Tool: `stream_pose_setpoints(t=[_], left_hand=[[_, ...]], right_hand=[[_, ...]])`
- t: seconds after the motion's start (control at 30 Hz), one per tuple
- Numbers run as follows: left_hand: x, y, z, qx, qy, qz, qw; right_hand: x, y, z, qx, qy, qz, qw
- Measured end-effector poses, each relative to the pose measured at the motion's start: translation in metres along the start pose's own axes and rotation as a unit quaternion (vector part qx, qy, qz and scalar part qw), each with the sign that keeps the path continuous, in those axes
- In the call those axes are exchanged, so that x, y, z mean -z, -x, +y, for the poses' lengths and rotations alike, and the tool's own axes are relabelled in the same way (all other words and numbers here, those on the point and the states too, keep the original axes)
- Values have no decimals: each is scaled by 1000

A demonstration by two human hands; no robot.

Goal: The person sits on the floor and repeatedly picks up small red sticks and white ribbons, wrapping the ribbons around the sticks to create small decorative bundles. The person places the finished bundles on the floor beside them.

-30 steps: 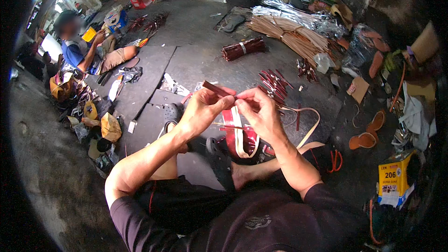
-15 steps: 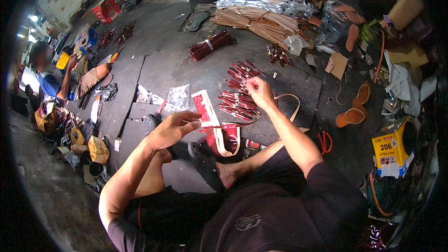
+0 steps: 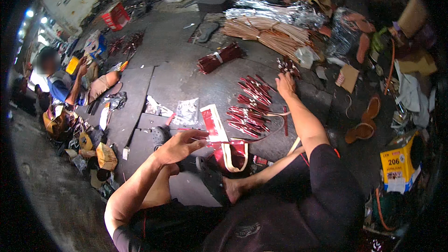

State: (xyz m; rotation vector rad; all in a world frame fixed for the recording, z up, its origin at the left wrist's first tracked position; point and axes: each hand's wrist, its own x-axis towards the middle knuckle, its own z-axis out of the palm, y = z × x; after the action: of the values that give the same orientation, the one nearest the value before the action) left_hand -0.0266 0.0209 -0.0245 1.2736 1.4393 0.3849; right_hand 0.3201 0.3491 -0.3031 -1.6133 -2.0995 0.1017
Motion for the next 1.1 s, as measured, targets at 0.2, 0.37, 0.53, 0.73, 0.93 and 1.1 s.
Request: stream_pose_setpoints(t=[0.2, 0.37, 0.53, 0.73, 0.93, 1.1], left_hand=[[0, -5, 3, -15, -4, -8, 1000], [-5, -7, 7, -39, -18, -13, 999], [-10, -1, 15, -62, -10, 7, 998], [-11, -1, 36, -129, 141, 114, 975], [3, 13, 46, -186, 241, 153, 940], [-3, 14, 46, -186, 262, 190, 928]], right_hand=[[0, 8, 14, -70, -114, 118, 984], [29, 35, 16, -354, -556, 23, 752], [93, 76, -81, -307, -785, 22, 538], [221, 123, -209, -99, -717, -172, 668], [270, 136, -247, 18, -635, -251, 730], [278, 136, -267, 136, -490, -100, 855]])
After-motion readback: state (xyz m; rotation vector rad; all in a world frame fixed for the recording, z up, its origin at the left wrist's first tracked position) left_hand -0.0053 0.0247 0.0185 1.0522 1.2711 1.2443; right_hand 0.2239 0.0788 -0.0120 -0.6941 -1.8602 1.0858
